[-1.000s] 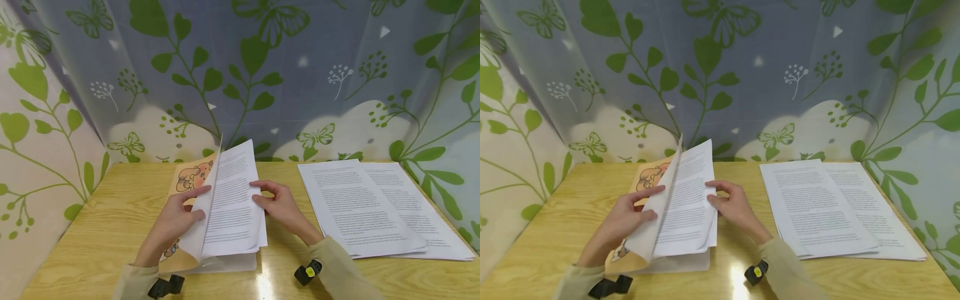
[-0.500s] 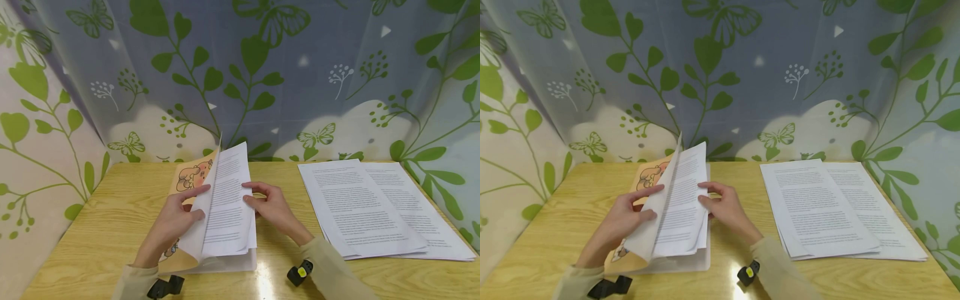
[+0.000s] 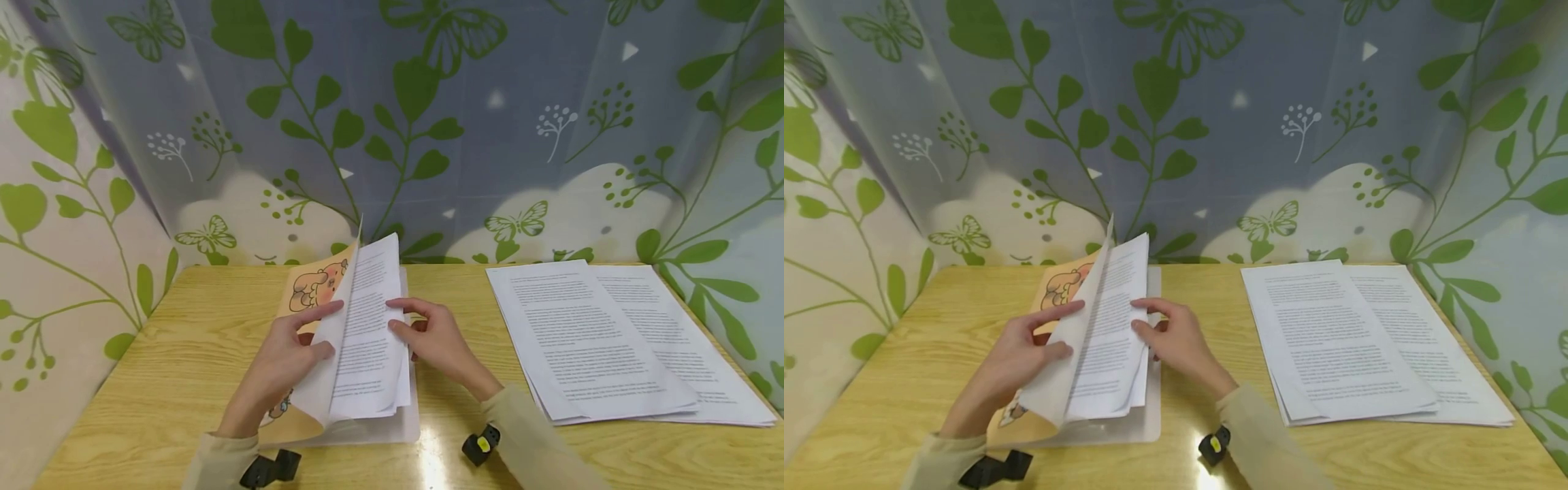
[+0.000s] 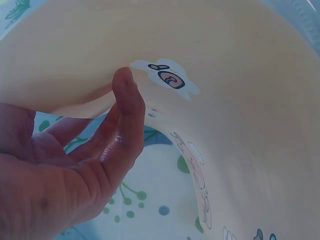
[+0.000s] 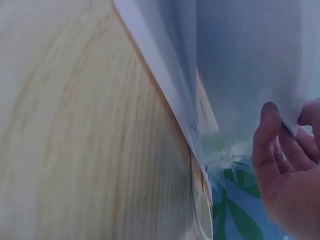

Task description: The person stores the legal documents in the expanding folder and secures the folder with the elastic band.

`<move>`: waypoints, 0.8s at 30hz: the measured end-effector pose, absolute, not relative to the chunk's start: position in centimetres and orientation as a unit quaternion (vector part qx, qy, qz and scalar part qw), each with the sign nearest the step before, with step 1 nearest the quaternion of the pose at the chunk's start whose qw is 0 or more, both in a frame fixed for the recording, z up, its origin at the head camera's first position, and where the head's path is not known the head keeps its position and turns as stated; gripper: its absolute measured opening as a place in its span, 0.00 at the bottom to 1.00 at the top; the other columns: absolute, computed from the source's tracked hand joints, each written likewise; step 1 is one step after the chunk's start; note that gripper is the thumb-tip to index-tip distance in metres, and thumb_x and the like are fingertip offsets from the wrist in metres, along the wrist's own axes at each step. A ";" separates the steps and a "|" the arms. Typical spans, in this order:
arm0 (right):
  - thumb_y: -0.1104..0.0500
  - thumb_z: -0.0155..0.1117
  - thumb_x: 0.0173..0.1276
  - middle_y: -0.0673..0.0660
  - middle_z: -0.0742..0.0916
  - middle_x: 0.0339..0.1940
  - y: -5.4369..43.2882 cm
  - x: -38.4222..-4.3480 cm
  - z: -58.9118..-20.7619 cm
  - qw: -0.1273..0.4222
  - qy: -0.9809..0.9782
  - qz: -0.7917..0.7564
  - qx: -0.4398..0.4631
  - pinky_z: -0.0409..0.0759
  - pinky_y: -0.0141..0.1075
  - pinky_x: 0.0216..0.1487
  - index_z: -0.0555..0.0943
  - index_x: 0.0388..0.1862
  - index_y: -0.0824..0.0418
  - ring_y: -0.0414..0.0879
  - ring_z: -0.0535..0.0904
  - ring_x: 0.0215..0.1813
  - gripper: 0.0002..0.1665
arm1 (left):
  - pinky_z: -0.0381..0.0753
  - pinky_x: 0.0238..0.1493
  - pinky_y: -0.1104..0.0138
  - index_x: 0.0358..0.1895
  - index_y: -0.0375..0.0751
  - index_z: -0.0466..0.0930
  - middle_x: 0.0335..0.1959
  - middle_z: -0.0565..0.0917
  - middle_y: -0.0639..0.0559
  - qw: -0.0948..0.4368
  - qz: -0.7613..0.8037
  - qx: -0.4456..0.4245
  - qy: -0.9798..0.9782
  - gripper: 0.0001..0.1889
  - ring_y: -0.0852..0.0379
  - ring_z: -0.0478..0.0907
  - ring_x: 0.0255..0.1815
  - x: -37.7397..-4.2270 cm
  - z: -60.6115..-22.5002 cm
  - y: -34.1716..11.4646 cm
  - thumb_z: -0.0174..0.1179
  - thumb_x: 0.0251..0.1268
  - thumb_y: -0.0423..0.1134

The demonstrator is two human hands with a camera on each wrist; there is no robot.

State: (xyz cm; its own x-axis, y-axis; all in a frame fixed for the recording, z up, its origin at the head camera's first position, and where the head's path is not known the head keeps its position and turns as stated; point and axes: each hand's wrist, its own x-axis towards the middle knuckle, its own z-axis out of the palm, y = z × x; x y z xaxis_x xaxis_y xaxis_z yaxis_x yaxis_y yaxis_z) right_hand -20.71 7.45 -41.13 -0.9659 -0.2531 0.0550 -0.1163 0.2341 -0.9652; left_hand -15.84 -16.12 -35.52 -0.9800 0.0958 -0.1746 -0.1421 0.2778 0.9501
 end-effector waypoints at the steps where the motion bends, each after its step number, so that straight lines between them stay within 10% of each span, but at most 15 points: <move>1: 0.61 0.68 0.70 0.58 0.83 0.57 7.4 -20.7 -41.1 0.049 0.793 -0.595 -0.125 0.76 0.33 0.20 0.84 0.62 0.51 0.44 0.77 0.24 0.22 | 0.87 0.34 0.60 0.73 0.51 0.74 0.61 0.80 0.35 0.099 0.601 -0.015 0.793 0.36 0.48 0.85 0.41 -15.8 -35.5 -16.1 0.54 0.59 0.22; 11: 0.58 0.67 0.70 0.54 0.89 0.53 6.5 -20.8 -41.1 -0.017 0.849 -0.492 -0.194 0.71 0.28 0.22 0.86 0.59 0.53 0.39 0.76 0.24 0.19 | 0.87 0.34 0.59 0.73 0.50 0.74 0.63 0.79 0.32 0.102 0.612 -0.002 0.785 0.36 0.47 0.85 0.43 -15.8 -35.5 -16.2 0.54 0.59 0.23; 24: 0.57 0.68 0.70 0.52 0.86 0.24 5.4 -21.4 -41.8 -0.010 0.850 -0.492 -0.190 0.70 0.30 0.18 0.86 0.60 0.52 0.38 0.74 0.20 0.19 | 0.87 0.34 0.58 0.74 0.48 0.73 0.65 0.78 0.32 0.102 0.615 0.007 0.782 0.35 0.46 0.86 0.44 -15.8 -35.4 -16.4 0.55 0.61 0.23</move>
